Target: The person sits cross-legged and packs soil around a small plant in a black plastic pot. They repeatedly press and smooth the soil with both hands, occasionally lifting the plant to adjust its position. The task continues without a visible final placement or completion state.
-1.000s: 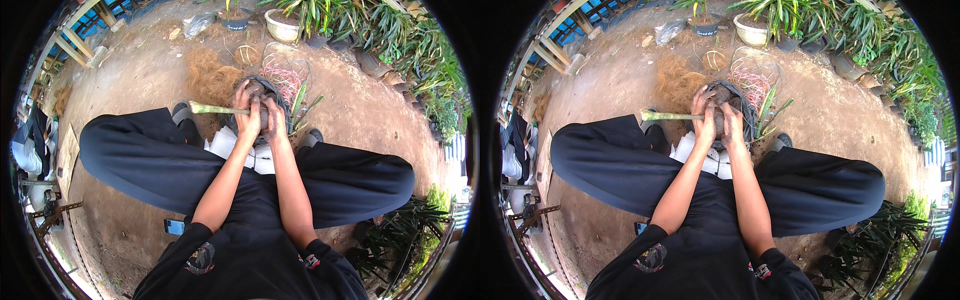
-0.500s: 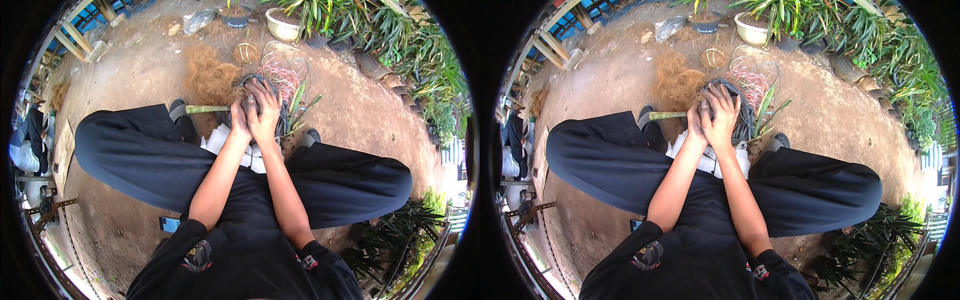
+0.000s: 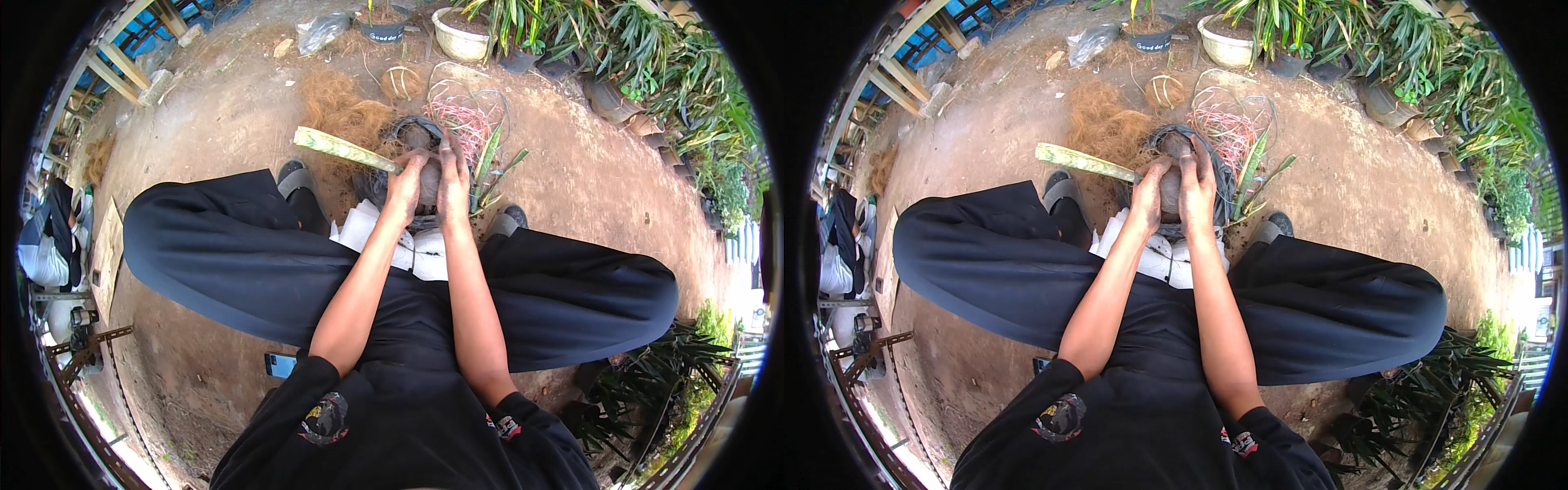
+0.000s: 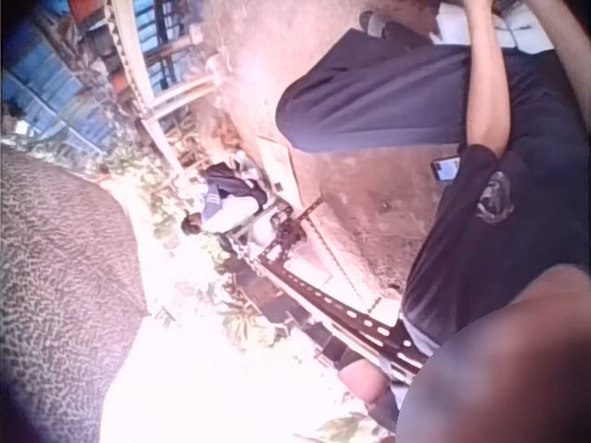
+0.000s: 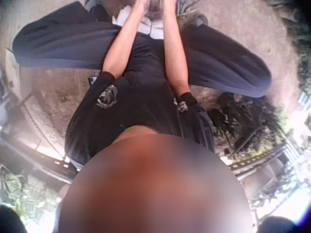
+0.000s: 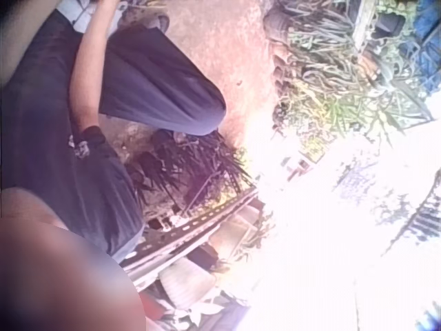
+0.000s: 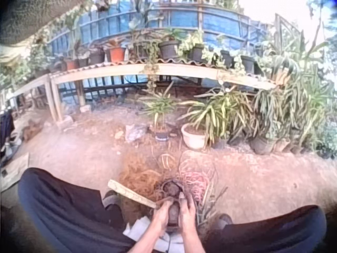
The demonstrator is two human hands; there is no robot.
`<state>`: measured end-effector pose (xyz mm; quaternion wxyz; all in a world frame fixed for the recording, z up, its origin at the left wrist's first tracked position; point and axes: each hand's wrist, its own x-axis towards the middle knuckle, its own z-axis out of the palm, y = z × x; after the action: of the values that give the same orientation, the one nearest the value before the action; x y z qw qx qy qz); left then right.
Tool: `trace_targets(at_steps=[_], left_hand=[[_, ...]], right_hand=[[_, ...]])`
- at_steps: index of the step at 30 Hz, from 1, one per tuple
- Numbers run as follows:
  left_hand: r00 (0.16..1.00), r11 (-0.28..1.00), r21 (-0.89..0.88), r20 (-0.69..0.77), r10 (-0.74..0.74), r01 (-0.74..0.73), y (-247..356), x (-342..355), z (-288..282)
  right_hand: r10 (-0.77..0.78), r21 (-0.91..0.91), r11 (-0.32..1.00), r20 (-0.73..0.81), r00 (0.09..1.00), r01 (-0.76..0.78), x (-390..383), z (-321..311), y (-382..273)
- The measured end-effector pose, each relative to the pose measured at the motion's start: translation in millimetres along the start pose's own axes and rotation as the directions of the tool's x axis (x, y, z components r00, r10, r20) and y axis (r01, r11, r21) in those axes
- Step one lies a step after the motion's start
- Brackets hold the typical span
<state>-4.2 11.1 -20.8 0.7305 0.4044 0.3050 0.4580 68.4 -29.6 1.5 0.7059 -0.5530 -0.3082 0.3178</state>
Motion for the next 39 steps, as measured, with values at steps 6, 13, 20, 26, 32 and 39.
trace_targets(at_steps=[6,13,20,26,32,39], left_hand=[[0.924,0.831,0.424,0.044,0.379,-0.361,-4,10,-4],[0.773,0.601,0.602,0.042,0.633,-0.525,-4,0,-3],[0.913,0.770,-0.524,0.041,-0.405,0.365,6,2,2],[0.935,0.798,-0.539,-0.049,-0.351,0.271,5,1,0],[0.992,0.992,-0.064,0.053,0.116,-0.113,10,3,-1],[0.677,0.404,0.772,0.047,0.734,-0.491,9,1,-1]], right_hand=[[0.255,0.422,0.860,0.129,0.958,-0.286,2,-3,-5],[0.292,0.281,0.900,0.183,0.939,-0.334,-1,-7,2],[-0.375,-0.311,0.879,0.018,0.927,0.361,-4,11,-1],[-0.505,-0.398,0.787,0.022,0.863,0.471,-10,22,-3],[0.196,0.521,0.838,-0.013,0.981,-0.160,1,12,-1],[0.372,0.493,0.765,0.187,0.909,-0.414,1,-1,8]])
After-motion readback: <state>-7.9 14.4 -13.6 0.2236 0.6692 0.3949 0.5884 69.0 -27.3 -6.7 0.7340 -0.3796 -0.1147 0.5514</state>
